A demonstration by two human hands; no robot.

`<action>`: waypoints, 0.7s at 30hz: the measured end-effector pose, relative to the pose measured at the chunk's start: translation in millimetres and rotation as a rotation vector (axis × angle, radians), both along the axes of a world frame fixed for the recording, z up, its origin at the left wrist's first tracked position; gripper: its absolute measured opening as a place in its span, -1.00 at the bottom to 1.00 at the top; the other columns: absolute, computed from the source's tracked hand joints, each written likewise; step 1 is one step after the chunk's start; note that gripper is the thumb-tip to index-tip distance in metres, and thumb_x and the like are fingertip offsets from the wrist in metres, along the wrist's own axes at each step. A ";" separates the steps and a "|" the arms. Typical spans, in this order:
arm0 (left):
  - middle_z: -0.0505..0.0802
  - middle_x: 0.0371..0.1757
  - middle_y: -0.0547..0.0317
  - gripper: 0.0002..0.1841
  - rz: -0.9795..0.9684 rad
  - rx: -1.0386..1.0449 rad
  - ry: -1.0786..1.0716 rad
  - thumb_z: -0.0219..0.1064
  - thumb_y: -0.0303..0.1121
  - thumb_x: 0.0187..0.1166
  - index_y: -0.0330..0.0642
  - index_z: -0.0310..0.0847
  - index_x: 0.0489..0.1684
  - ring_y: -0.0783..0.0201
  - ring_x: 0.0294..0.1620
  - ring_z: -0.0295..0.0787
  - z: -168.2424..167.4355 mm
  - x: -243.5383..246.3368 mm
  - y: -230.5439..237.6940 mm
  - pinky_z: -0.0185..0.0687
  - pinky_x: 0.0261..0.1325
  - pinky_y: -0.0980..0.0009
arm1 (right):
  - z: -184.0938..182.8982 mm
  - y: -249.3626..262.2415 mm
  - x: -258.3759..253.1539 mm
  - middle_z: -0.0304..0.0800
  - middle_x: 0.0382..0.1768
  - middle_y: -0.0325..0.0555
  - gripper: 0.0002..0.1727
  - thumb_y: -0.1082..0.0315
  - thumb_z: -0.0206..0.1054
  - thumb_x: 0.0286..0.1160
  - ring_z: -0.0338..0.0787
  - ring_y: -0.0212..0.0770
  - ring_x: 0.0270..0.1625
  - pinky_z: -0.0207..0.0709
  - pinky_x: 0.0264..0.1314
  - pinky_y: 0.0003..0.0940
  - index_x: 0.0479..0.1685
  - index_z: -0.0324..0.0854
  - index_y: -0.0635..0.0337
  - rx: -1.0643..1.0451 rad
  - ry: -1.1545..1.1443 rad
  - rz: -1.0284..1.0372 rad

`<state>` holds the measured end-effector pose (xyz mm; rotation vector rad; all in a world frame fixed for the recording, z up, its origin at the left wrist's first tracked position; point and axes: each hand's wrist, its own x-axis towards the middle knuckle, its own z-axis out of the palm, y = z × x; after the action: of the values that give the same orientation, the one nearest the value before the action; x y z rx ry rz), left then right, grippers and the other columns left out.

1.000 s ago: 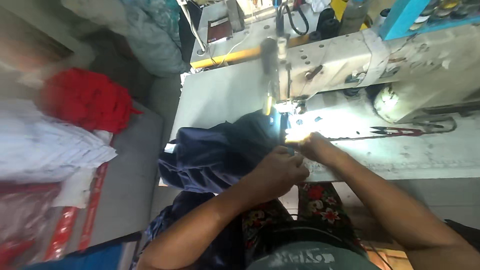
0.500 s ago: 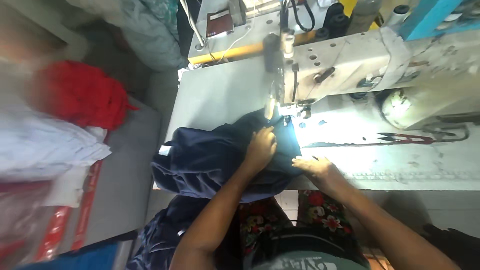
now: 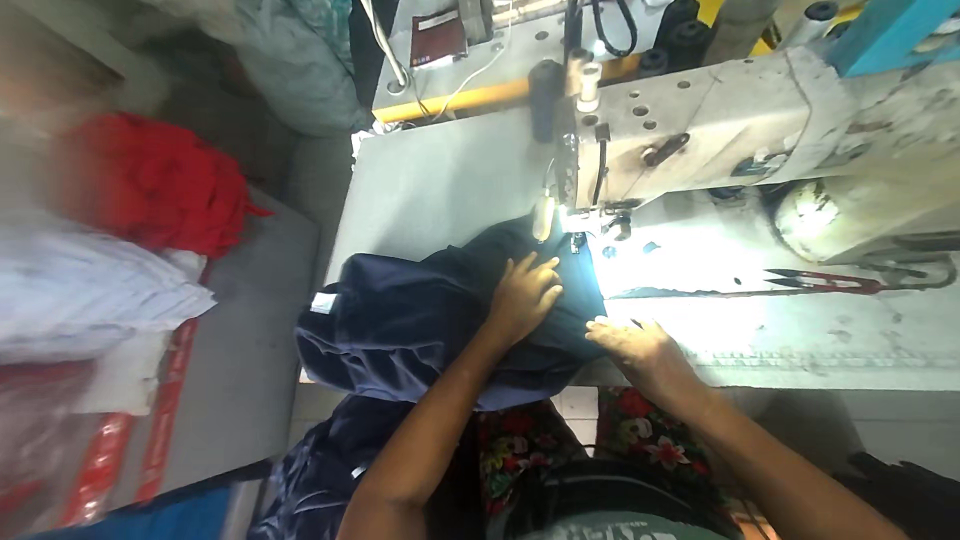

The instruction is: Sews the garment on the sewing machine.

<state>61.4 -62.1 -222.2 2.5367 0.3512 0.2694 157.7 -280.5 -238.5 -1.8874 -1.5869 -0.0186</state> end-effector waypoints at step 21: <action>0.73 0.52 0.01 -0.81 0.022 -0.002 0.015 0.33 -0.36 0.64 -0.28 0.77 -0.04 -0.20 0.73 0.39 -3.2 19.8 17.1 -0.04 0.74 -0.37 | -1.1 16.0 12.4 0.96 0.04 0.00 -0.76 0.50 0.26 0.55 0.91 0.03 0.20 0.68 0.30 0.05 -0.11 0.89 0.22 0.011 -0.058 -0.015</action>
<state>81.3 -45.0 -225.4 2.5354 0.3846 0.2579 170.1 -264.5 -239.6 -1.9052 -1.6078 -0.0889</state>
